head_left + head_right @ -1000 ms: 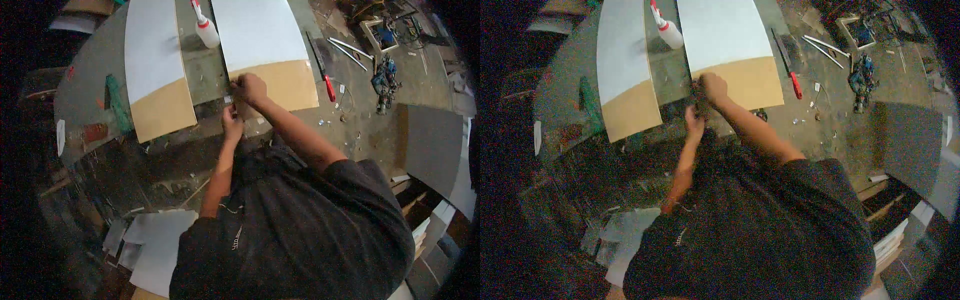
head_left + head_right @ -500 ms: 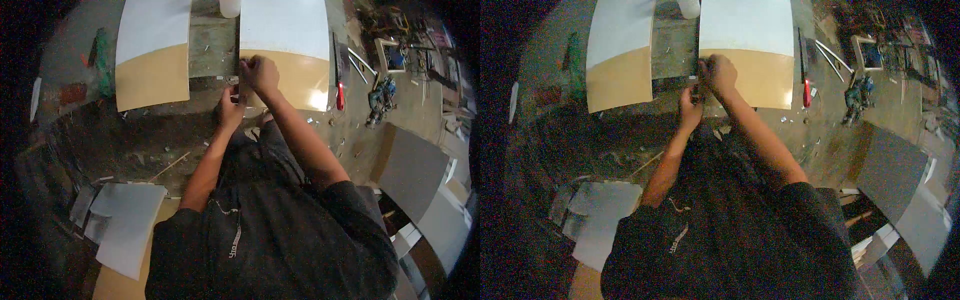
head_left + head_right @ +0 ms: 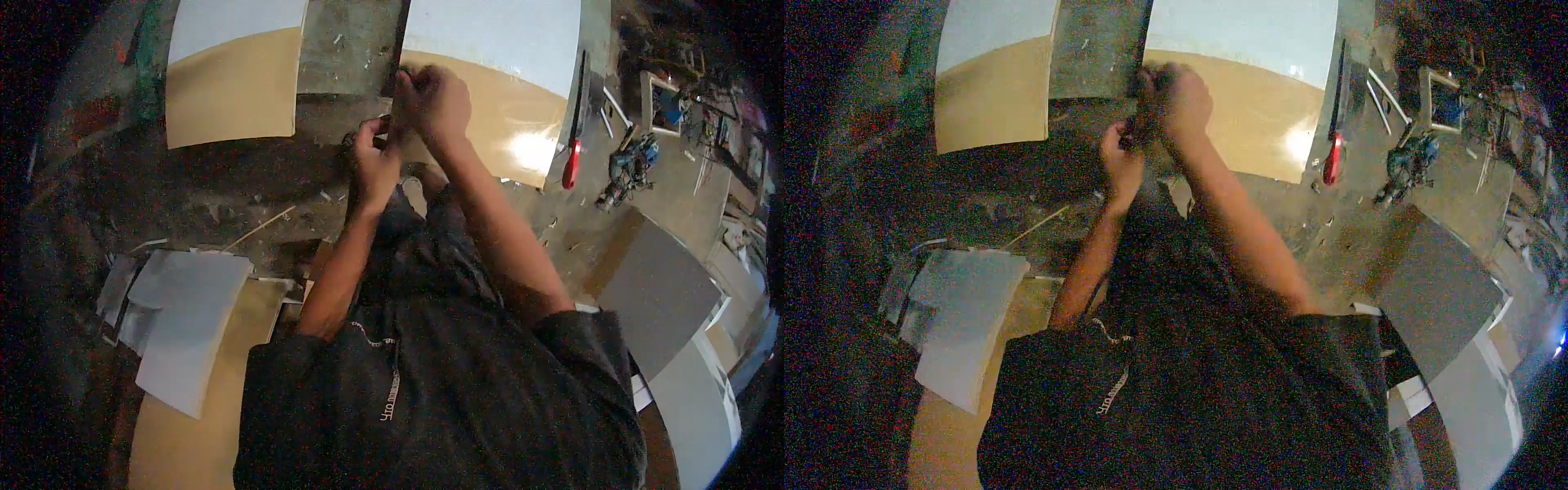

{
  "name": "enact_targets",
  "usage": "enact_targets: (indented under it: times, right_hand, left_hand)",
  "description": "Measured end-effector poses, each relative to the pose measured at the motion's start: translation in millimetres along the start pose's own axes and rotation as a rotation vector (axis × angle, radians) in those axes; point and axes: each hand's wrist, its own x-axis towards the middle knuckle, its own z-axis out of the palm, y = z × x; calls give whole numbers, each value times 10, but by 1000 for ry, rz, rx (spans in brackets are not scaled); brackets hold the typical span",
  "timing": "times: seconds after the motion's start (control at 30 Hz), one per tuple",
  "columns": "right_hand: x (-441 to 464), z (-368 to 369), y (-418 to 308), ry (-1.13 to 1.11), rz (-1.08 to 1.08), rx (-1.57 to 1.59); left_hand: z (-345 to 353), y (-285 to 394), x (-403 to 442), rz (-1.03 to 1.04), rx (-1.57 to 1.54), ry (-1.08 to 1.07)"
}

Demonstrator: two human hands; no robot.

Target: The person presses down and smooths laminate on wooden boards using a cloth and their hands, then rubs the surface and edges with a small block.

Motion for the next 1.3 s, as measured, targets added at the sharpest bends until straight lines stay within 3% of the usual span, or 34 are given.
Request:
enact_targets:
  times: [0.17,0.27,0.37,0.6,0.63,0.73,0.8,0.83,0.93,1.03,1.13,1.3]
  right_hand:
    - [-300,40,203,-40,47,74]
    - [-851,-100,143,-90,73,69]
    - [-1108,28,230,-125,249,187]
    - [-306,90,-136,140,185,61]
    - [-268,73,-125,149,186,78]
    - [-600,175,48,193,164,173]
    - [-991,297,252,197,149,328]
    - [-1114,165,62,163,224,247]
    - [-1186,210,106,228,178,249]
    - [-920,135,-32,237,73,130]
    - [-520,164,-123,281,141,159]
    - [-613,175,-61,213,167,35]
  left_hand:
    - [-188,-184,7,184,-56,-91]
    - [-397,-88,28,111,-80,-297]
    - [-605,-113,124,-218,-365,-465]
    - [-765,-83,523,-511,-590,-645]
    - [-749,73,469,-531,-591,-585]
    - [-695,-250,650,-325,-497,-817]
    - [-693,-165,630,-359,-527,-768]
    - [-696,-137,601,-379,-542,-744]
    - [-695,-176,579,-324,-332,-702]
    - [-682,-231,627,-246,-351,-804]
    - [-620,-292,596,-170,-335,-775]
    - [-638,-306,578,-254,-355,-768]
